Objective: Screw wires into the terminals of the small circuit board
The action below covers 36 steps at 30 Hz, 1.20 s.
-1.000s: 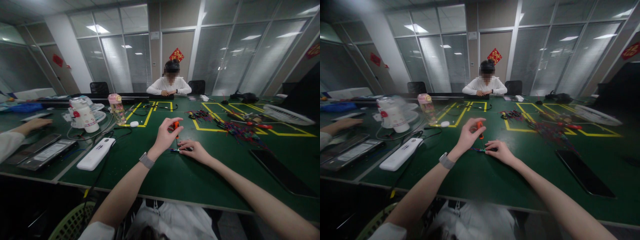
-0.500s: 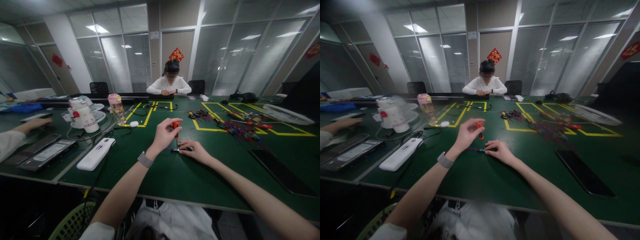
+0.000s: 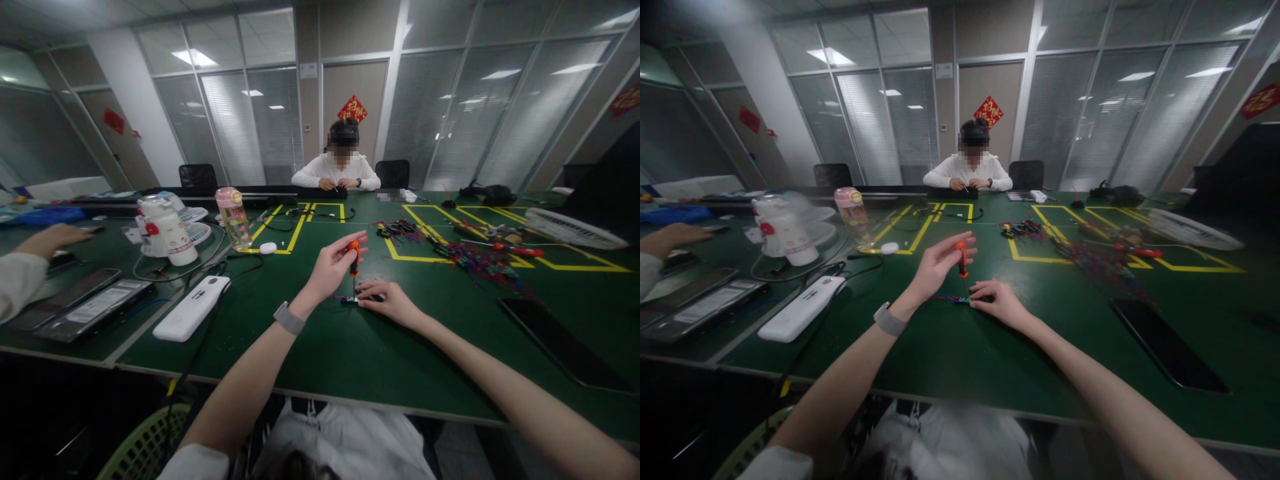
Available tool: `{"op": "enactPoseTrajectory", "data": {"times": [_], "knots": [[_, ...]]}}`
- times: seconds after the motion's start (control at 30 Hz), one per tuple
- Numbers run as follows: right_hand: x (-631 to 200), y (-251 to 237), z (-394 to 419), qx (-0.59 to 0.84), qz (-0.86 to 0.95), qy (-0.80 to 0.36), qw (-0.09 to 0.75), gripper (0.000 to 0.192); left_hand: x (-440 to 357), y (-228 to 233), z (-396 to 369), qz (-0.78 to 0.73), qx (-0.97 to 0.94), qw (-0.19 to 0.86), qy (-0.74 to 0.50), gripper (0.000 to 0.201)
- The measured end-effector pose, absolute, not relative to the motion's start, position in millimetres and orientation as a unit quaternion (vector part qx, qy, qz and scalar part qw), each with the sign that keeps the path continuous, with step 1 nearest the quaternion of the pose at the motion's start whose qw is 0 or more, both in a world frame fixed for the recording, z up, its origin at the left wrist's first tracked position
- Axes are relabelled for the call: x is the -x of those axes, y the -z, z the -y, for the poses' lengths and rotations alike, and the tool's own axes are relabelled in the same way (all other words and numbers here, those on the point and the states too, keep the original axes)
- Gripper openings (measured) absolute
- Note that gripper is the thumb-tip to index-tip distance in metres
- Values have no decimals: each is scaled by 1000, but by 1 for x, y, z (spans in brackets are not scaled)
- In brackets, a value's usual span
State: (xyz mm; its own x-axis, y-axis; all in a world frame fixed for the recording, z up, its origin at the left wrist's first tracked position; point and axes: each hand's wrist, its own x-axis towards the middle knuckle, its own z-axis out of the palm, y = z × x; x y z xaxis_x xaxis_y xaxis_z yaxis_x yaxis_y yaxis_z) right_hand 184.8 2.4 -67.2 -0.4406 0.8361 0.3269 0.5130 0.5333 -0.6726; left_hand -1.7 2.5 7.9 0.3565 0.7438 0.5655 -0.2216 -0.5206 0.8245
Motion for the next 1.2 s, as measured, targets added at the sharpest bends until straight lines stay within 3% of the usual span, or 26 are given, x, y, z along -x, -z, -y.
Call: {"op": "enactPoseTrajectory", "data": {"times": [0.1, 0.47, 0.6, 0.83, 0.93, 1.03, 1.2], "knots": [[-184, 68, -2, 417, 810, -245, 332, 16, 2, -6, -4, -221, -692, 415, -548, 35], [-184, 67, -2, 415, 811, -245, 331, 16, 9, -5, -3, -354, -734, 40, -579, 22], [-185, 67, -3, 415, 815, -244, 323, 18, 8, -5, -1, -321, -757, 94, -562, 26], [-185, 67, -3, 416, 814, -243, 324, 17, 2, -3, -7, -183, -691, 423, -557, 39], [-185, 68, -3, 416, 813, -243, 326, 17, 0, -4, -7, -174, -669, 475, -544, 36], [-185, 67, -3, 417, 813, -244, 326, 17, 0, -3, -7, -225, -683, 398, -570, 30], [-185, 67, -3, 416, 814, -240, 325, 16, 3, -1, -4, -326, -718, 121, -604, 16]]}}
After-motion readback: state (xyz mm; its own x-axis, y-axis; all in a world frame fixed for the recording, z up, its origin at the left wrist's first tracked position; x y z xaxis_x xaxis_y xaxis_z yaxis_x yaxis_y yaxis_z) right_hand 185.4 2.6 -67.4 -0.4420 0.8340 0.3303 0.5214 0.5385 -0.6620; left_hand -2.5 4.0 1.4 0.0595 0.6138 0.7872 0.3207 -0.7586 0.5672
